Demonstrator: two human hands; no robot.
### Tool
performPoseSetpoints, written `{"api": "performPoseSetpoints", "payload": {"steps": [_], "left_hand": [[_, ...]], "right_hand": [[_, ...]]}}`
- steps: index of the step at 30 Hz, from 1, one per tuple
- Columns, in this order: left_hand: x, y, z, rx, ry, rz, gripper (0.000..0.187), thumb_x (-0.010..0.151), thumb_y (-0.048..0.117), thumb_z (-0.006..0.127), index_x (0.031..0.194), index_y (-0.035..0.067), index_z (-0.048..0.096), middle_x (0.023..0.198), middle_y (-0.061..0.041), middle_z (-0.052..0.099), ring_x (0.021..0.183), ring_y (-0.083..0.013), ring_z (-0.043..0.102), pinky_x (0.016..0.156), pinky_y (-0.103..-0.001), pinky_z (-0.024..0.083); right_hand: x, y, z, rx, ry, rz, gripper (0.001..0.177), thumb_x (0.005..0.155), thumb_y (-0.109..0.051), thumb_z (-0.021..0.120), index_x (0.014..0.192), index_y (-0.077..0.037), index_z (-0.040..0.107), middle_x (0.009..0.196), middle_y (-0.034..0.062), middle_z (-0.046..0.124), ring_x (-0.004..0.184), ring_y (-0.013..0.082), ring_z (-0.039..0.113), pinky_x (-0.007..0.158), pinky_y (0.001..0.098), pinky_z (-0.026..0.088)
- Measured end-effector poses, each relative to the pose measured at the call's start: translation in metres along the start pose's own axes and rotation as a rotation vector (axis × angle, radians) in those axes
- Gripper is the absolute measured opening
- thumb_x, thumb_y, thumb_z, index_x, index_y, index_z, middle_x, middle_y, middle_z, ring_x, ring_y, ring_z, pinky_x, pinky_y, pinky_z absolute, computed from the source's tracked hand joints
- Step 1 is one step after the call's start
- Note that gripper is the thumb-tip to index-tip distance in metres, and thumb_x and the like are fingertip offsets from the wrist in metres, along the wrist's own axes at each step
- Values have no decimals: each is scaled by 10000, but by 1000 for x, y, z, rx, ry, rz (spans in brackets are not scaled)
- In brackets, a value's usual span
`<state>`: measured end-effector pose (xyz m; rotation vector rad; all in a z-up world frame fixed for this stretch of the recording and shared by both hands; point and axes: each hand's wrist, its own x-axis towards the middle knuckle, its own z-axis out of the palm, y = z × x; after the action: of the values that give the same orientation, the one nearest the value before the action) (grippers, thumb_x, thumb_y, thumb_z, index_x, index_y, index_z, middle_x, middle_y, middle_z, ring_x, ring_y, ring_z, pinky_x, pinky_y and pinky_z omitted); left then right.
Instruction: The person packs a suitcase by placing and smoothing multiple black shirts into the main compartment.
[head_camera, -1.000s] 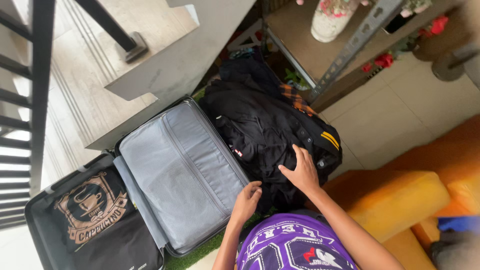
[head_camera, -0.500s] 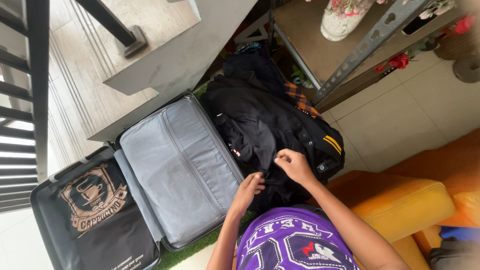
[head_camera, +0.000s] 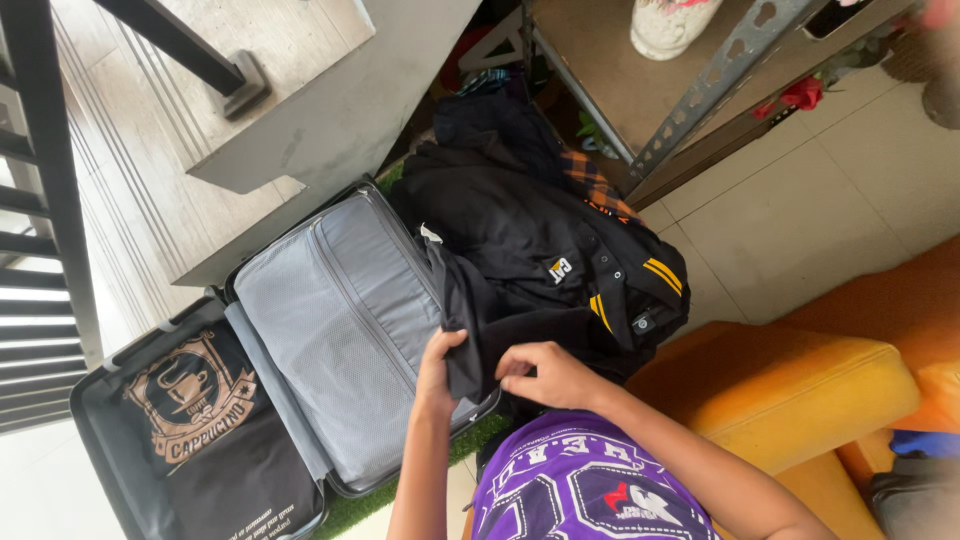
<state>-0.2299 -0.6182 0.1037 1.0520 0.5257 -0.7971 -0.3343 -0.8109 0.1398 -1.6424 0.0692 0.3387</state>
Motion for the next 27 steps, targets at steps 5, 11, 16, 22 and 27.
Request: {"api": "performPoseSetpoints", "payload": {"steps": [5, 11, 16, 22, 27], "left_hand": [[-49, 26, -1, 86, -102, 44, 330, 796, 70, 630, 1111, -21, 669, 940, -76, 727, 785, -163, 694, 748, -307, 565], [-71, 24, -45, 0, -166, 133, 389, 796, 32, 621, 1167, -83, 654, 989, -123, 725, 834, -193, 699, 806, -315, 561], [-87, 33, -82, -296, -62, 321, 420, 776, 31, 555, 1181, -69, 605, 1111, -180, 714, 988, -292, 705, 958, -398, 548], [-131, 77, -105, -429, -265, 649, 618, 849, 137, 533, 1372, -193, 548, 1317, -325, 642, 1217, -422, 633, 1130, -487, 483], [-167, 107, -117, -498, -222, 742, 626, 830, 120, 537, 1386, -166, 545, 1336, -312, 621, 1253, -429, 630, 1183, -501, 469]], "right_hand": [[-1, 28, -20, 4, 226, 54, 199, 847, -135, 755, 1015, -28, 754, 887, 60, 791, 844, 148, 752, 807, 289, 591], [-20, 14, -26, -405, 368, -310, 806, 564, -113, 857, 1303, 49, 580, 1269, 245, 600, 1154, 414, 587, 977, 472, 476], [-23, 20, -14, -504, 14, -135, 584, 691, -191, 851, 1231, -47, 680, 1197, 187, 687, 1132, 386, 623, 954, 435, 468], [-16, 15, 0, -191, -201, 305, 234, 867, -122, 712, 1093, -81, 760, 913, 56, 784, 865, 155, 721, 814, 300, 537], [-3, 12, 13, 119, -243, 174, 163, 900, -56, 695, 1048, -9, 744, 848, -26, 688, 838, 48, 590, 762, 252, 493]]}}
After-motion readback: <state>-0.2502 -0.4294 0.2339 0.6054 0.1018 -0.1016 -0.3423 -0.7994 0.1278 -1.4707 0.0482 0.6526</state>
